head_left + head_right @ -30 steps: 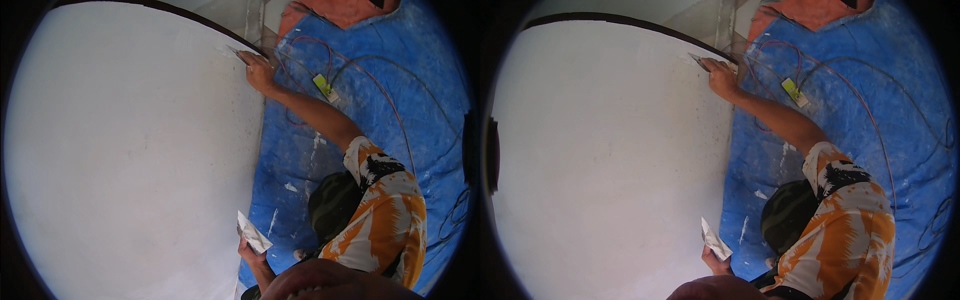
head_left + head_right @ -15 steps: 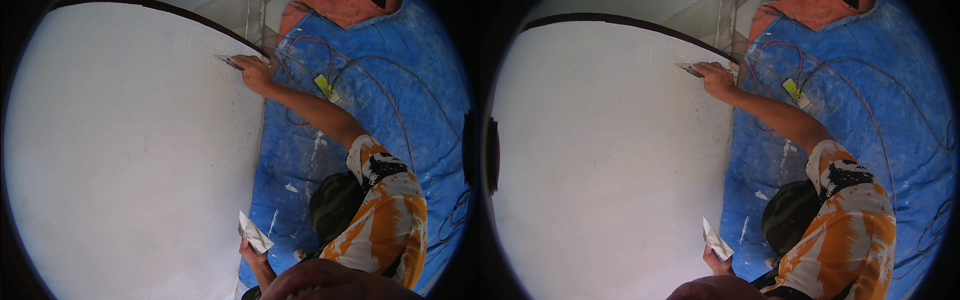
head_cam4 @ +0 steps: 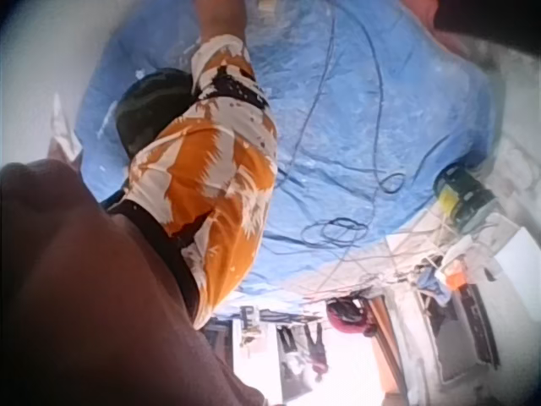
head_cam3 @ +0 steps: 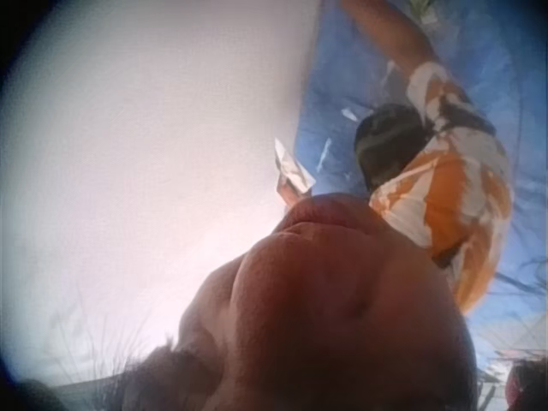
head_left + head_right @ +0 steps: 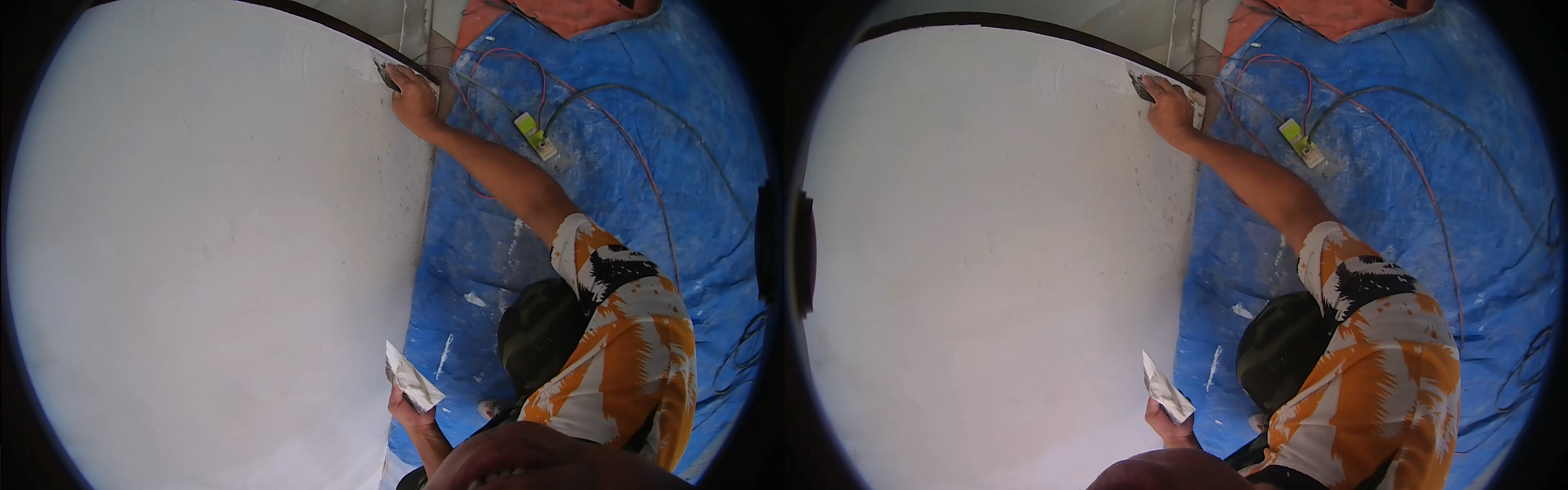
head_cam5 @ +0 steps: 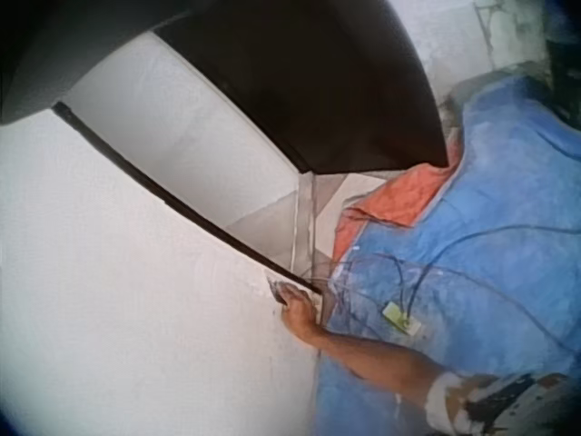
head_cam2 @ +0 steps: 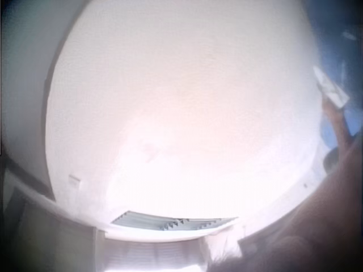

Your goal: The person applies white wall compound to a vertical wall using a small hand trowel and a larger hawk. They repeatedly scoop compound from the hawk and spread it in smooth strokes along the wall surface, occasionally scraping excess back onto the hawk.

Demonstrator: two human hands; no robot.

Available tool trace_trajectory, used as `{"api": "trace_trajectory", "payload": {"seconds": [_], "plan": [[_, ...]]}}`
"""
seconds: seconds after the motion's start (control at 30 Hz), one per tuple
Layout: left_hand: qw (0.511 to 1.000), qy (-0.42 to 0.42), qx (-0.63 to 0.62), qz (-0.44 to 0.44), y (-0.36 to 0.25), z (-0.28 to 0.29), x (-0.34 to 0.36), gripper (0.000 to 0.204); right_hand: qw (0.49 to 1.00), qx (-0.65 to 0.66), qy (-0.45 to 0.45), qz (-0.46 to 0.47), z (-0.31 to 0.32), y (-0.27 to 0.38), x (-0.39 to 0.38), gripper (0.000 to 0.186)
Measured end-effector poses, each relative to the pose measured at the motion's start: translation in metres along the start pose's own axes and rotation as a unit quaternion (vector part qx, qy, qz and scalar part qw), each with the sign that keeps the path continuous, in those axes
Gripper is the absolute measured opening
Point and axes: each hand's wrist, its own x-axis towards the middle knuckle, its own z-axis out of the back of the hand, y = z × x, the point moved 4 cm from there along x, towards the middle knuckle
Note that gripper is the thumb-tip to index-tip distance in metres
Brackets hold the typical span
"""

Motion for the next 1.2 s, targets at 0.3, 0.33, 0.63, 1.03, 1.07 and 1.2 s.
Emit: {"api": "trace_trajectory", "payload": {"seconds": [0.3,0.33,0.63,1.03,1.07,1.2], "plan": [[1.000,0.002,-0.010,0.004,-0.002,-0.022,0.009,0.026,0.999,0.035,0.020,0.010,0.023,0.007,-0.041,0.052],[0.999,0.019,-0.027,0.004,-0.003,-0.022,0.008,0.027,0.998,0.055,-0.028,0.015,0.024,0.005,-0.028,0.051],[0.999,0.008,-0.027,0.018,0.000,-0.007,0.010,0.025,0.998,-0.036,0.049,0.029,0.001,0.052,-0.010,0.059],[0.994,-0.002,0.094,-0.055,-0.005,-0.023,0.002,0.022,0.971,-0.039,0.122,-0.201,0.006,0.025,0.012,0.048],[0.997,-0.005,0.066,-0.050,-0.003,-0.021,0.003,0.022,0.980,-0.042,0.106,-0.164,0.004,0.047,0.013,0.048],[0.997,0.068,-0.020,0.012,0.002,-0.026,0.008,0.031,0.997,0.014,0.058,0.054,0.010,0.106,0.006,0.055]]}}
